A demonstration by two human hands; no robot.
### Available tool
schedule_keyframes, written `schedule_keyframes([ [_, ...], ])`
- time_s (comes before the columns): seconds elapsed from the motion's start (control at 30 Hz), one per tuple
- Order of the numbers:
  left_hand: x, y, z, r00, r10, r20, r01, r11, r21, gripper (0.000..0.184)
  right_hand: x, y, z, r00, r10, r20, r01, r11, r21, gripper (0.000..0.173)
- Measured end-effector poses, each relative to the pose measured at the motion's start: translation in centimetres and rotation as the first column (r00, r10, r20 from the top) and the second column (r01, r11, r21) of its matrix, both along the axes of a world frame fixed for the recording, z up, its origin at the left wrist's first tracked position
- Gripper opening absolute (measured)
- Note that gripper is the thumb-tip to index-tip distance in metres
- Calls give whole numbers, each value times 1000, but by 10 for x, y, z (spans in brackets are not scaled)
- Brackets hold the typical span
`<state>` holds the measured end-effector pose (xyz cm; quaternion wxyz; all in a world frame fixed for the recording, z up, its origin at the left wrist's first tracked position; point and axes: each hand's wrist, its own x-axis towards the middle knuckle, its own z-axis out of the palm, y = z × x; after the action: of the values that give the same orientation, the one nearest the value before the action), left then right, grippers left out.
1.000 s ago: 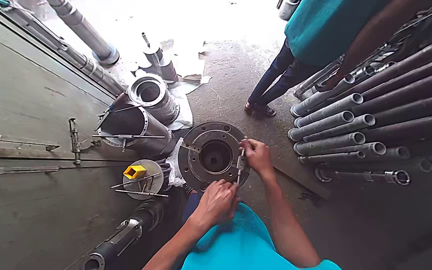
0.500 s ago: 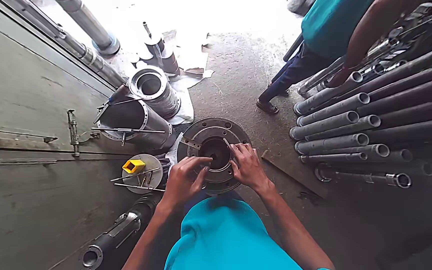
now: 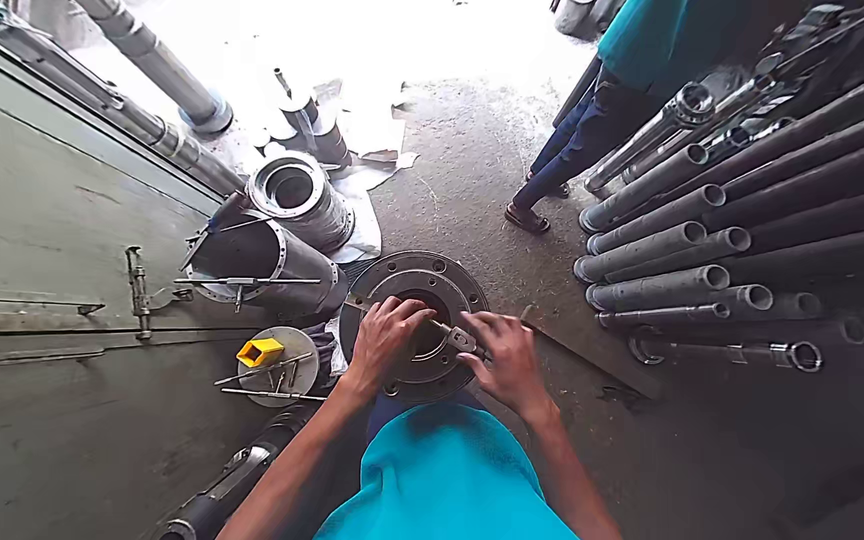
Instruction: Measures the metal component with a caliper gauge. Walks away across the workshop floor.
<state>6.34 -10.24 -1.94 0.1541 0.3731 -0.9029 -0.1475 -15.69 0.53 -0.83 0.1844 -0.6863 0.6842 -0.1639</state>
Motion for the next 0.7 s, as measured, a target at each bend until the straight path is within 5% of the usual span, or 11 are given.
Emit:
schedule_keyframes([
  [0.07,-4,-16,-11,992,-95,-82,90,994,-61,26,-11,31,-2,988,-136,74,134,990,30,37],
  [0.13,-13,-38,-13,963,-246,-109,234,966,-112,29,-11,54,-1,923,-226,310,158,961,228,37],
  [0.23,-41,-59,-6,898,-431,-93,422,901,-104,33,14,54,-2,521,-420,743,-50,854,517,34],
  [0.3,-78,-67,-3,837,-546,-48,535,833,-143,30,41,42,-9,302,-445,843,-180,842,509,27],
  [0.4,-105,-62,-4,769,-639,12,632,758,-163,23,62,35,-12,131,-489,862,-229,831,506,19],
  [0.47,-89,-61,-7,810,-586,25,583,800,-140,19,40,43,-11,199,-493,847,-246,812,530,22],
  [0.57,-26,-55,-7,927,-374,16,374,925,-64,16,-11,54,-4,301,-506,808,-69,834,548,22],
  [0.7,19,22,6,992,-65,106,53,993,106,16,-39,24,-9,452,-488,747,219,872,437,25],
])
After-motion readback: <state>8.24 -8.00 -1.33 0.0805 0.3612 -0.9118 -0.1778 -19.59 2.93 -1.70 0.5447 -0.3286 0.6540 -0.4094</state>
